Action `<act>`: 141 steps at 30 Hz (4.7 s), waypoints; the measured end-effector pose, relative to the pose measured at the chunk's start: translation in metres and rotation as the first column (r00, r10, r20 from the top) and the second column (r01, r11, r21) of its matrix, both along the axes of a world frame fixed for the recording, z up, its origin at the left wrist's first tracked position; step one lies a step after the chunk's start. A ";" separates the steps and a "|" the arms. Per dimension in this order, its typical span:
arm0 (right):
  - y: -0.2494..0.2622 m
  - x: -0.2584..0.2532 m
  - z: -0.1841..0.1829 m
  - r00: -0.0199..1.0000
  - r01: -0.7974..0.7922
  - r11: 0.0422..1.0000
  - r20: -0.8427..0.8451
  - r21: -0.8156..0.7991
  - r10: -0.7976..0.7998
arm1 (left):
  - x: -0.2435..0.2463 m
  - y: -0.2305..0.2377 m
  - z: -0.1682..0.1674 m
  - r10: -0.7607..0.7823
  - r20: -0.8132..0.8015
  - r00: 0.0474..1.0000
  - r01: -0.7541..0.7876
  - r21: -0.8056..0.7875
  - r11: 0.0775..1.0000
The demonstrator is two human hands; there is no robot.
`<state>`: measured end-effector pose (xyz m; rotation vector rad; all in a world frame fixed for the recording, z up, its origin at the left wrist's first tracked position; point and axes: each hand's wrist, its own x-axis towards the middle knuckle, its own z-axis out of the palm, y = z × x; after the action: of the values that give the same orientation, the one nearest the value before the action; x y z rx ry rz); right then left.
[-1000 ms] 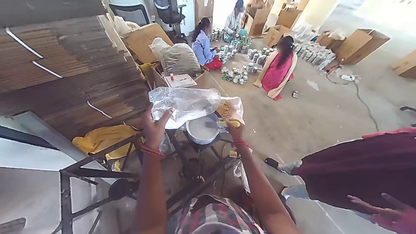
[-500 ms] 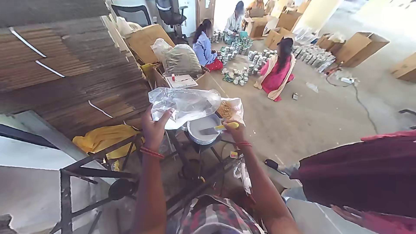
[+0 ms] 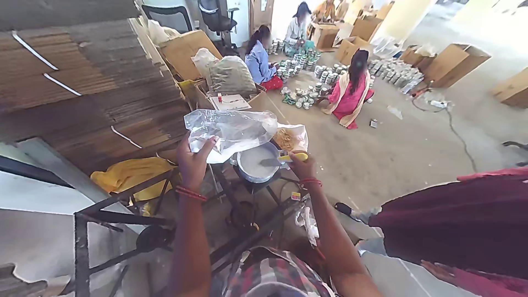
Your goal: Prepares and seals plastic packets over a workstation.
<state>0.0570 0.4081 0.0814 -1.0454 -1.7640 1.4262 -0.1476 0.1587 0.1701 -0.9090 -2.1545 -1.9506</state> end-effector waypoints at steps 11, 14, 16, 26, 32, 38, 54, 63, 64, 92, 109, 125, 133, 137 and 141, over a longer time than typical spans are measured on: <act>-0.008 0.008 -0.007 1.000 -0.008 0.998 -0.027 0.059 0.009 | 0.000 0.002 0.000 -0.050 -0.013 0.999 0.050 0.048 0.998; -0.010 -0.009 -0.013 0.994 -0.061 0.998 -0.086 0.035 0.064 | 0.001 0.004 0.001 -0.055 -0.009 0.998 0.055 0.041 0.998; -0.011 -0.006 -0.005 0.988 -0.141 0.990 -0.055 0.012 0.142 | 0.001 0.004 0.003 -0.044 0.018 0.999 0.044 0.015 0.999; -0.010 -0.014 -0.008 0.993 -0.086 0.995 -0.090 -0.055 0.081 | 0.008 0.003 0.003 -0.056 0.021 0.998 0.056 0.009 0.998; 0.004 0.000 0.000 0.998 -0.065 0.989 0.036 0.135 0.060 | 0.008 0.001 -0.001 -0.046 0.015 0.999 0.046 0.000 0.999; -0.008 -0.014 0.009 0.970 -0.241 0.968 0.045 0.073 0.238 | 0.009 0.000 -0.001 -0.010 0.050 0.999 0.013 -0.051 0.999; 0.005 -0.008 0.025 0.971 -0.213 0.966 0.142 0.148 0.193 | 0.010 0.004 0.005 -0.011 0.022 1.000 0.011 -0.015 1.000; 0.001 -0.003 0.019 0.958 -0.284 0.956 -0.004 0.066 0.285 | 0.017 0.003 0.011 -0.024 0.053 0.998 0.026 -0.037 0.999; 0.003 0.001 0.023 0.961 -0.274 0.957 -0.005 0.098 0.276 | 0.015 0.003 0.011 -0.032 0.057 0.998 0.034 -0.028 0.999; -0.008 -0.012 0.013 0.935 -0.344 0.927 -0.038 0.150 0.353 | 0.010 -0.004 0.010 -0.111 0.023 0.994 0.110 0.028 0.993; 0.006 -0.002 0.016 0.966 -0.256 0.963 -0.008 0.081 0.257 | 0.003 0.004 -0.007 0.009 0.054 0.998 -0.007 -0.047 0.999; 0.014 -0.016 -0.001 0.994 -0.092 0.992 -0.041 0.086 0.096 | 0.013 -0.003 -0.007 -0.001 0.053 0.999 0.007 -0.117 0.993; 0.006 0.000 0.025 0.958 -0.275 0.949 0.135 0.157 0.255 | 0.011 0.002 -0.012 -0.013 0.037 0.999 0.016 -0.077 0.997; 0.009 -0.017 0.011 0.988 -0.139 0.956 0.104 0.256 0.116 | 0.011 0.006 -0.017 -0.028 0.020 0.999 0.029 -0.041 0.999; 0.003 -0.022 0.005 0.965 -0.262 0.961 -0.004 0.085 0.263 | 0.016 0.006 -0.009 -0.032 0.070 0.997 0.037 -0.072 0.997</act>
<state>0.0348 0.4112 0.0868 -0.7753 -1.9911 1.4960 -0.1313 0.1647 0.1612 -0.9082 -2.2769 -1.9587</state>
